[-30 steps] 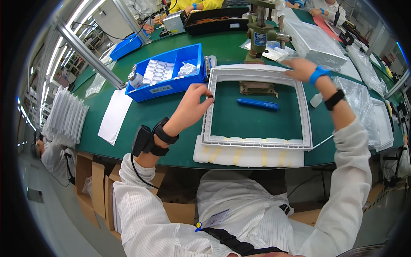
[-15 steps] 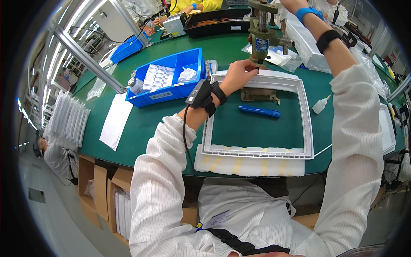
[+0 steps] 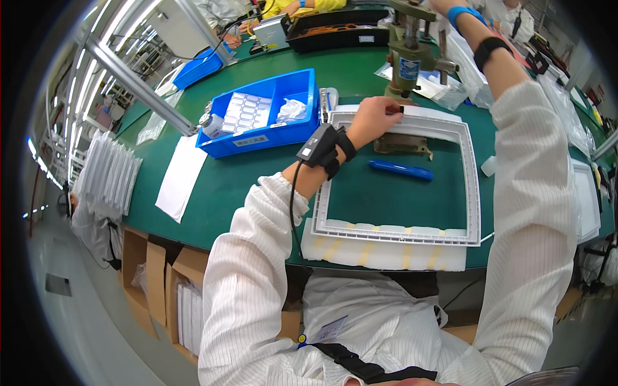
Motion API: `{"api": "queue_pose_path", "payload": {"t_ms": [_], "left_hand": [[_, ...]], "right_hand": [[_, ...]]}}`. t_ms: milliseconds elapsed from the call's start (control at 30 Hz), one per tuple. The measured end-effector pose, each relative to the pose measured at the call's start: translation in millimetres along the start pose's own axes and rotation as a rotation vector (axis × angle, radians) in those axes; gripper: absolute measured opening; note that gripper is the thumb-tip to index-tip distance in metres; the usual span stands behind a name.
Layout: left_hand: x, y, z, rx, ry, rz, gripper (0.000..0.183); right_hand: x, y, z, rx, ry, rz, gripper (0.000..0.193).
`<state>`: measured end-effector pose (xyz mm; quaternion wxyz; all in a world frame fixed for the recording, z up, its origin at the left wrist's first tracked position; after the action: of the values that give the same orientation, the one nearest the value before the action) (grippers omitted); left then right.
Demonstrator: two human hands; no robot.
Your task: Applying glue to white plastic frames, packaging them in plastic bags, and using a manual press to insert small components.
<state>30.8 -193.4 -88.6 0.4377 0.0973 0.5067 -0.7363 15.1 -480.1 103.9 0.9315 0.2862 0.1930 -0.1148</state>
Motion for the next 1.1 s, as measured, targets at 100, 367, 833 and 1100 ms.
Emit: {"api": "queue_pose_path", "payload": {"t_ms": [100,367,833,1100], "left_hand": [[17,-10,10,0.111,-0.008,-0.011,0.025],[20,-11,11,0.131,-0.026,0.038,0.027],[14,-8,24,0.052,0.071,0.08,0.03],[15,-10,26,0.045,0.095,0.079,0.033]], "right_hand": [[-43,-10,-1,-0.102,-0.154,-0.054,0.024],[-133,39,-71,-0.102,0.003,0.495,0.026],[-192,84,-200,-0.051,0.043,0.643,0.011],[-182,83,-153,-0.205,0.008,0.631,0.01]]}}
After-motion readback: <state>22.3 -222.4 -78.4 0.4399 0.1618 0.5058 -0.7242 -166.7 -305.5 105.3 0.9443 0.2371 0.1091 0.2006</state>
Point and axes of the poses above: each hand's wrist, its own z-axis towards the middle knuckle, its own x-axis out of the palm, y = z × x, the point moved 2 cm from there along z, towards the middle knuckle, and after that the axes turned 5 degrees about x, right-handed, at the moved point
